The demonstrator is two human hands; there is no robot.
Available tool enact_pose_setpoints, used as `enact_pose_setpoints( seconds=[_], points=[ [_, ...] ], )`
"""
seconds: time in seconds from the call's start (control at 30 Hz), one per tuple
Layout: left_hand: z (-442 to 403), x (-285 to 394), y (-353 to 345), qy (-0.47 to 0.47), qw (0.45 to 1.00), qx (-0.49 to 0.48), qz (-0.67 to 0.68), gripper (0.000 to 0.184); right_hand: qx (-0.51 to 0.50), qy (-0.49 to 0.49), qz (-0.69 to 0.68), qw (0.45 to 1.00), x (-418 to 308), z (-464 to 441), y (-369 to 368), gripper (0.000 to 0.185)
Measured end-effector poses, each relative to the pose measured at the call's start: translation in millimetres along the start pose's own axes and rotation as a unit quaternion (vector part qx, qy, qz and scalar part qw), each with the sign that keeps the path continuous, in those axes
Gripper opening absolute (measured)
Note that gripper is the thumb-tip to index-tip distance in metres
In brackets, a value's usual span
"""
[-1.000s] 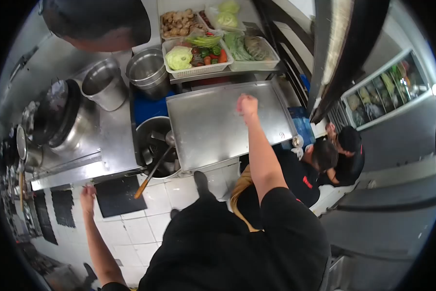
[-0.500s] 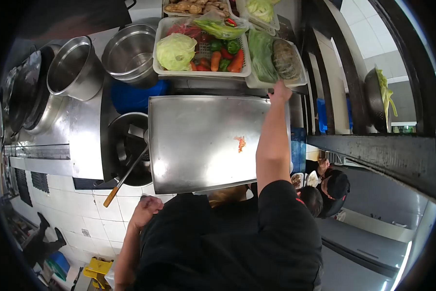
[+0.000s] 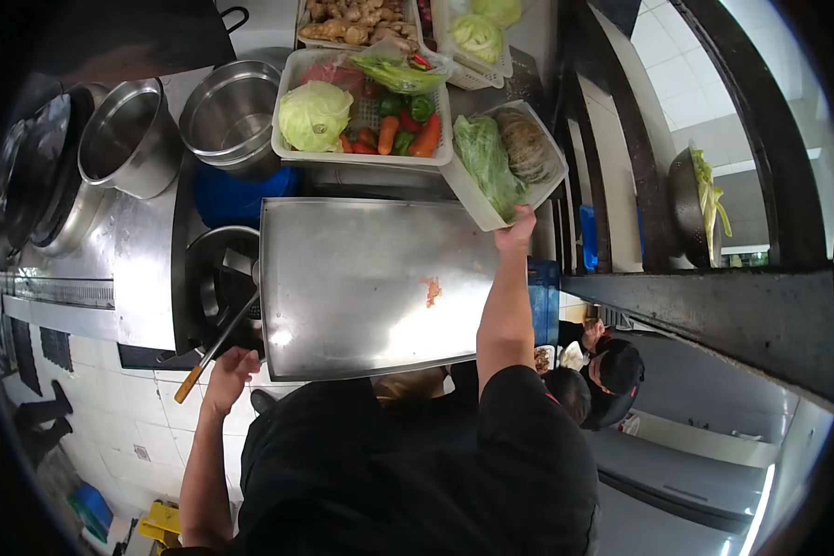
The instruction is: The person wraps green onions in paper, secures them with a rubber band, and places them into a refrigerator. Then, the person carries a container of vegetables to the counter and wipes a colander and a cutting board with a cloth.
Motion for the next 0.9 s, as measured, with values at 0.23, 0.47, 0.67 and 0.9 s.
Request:
enact_pose_setpoints(
  seconds=[0.23, 0.47, 0.67, 0.9],
  points=[
    [12.9, 16.3, -3.6, -0.013, 0.998, 0.009, 0.065, 0.029, 0.019, 0.067, -0.061, 0.996, 10.7, 45.7, 43.6, 0.058],
    [-30.8, 29.4, -81.8, -0.009, 0.986, -0.158, 0.042, 0.036, 0.026, 0.064, -0.088, 0.994, 9.7, 129.0, 100.1, 0.063],
    [-81.5, 94.9, -182.1, -0.014, 0.956, -0.250, 0.155, 0.051, 0.028, 0.055, -0.041, 0.997, 38.0, 225.4, 138.4, 0.066],
    [-36.3, 65.1, -207.0, 0.179, 0.872, -0.391, 0.232, 0.078, -0.036, 0.043, 0.184, 0.981, 75.6, 348.5, 197.1, 0.080]
  ],
)
Point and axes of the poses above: each hand's wrist, its own z-axis away from the middle knuckle, its own y-axis out of the back of the hand, x = y × z, the point moved 3 cm from there along -z, towards the middle knuckle, and after that the axes turned 15 degrees about x, right-handed, at the moved point
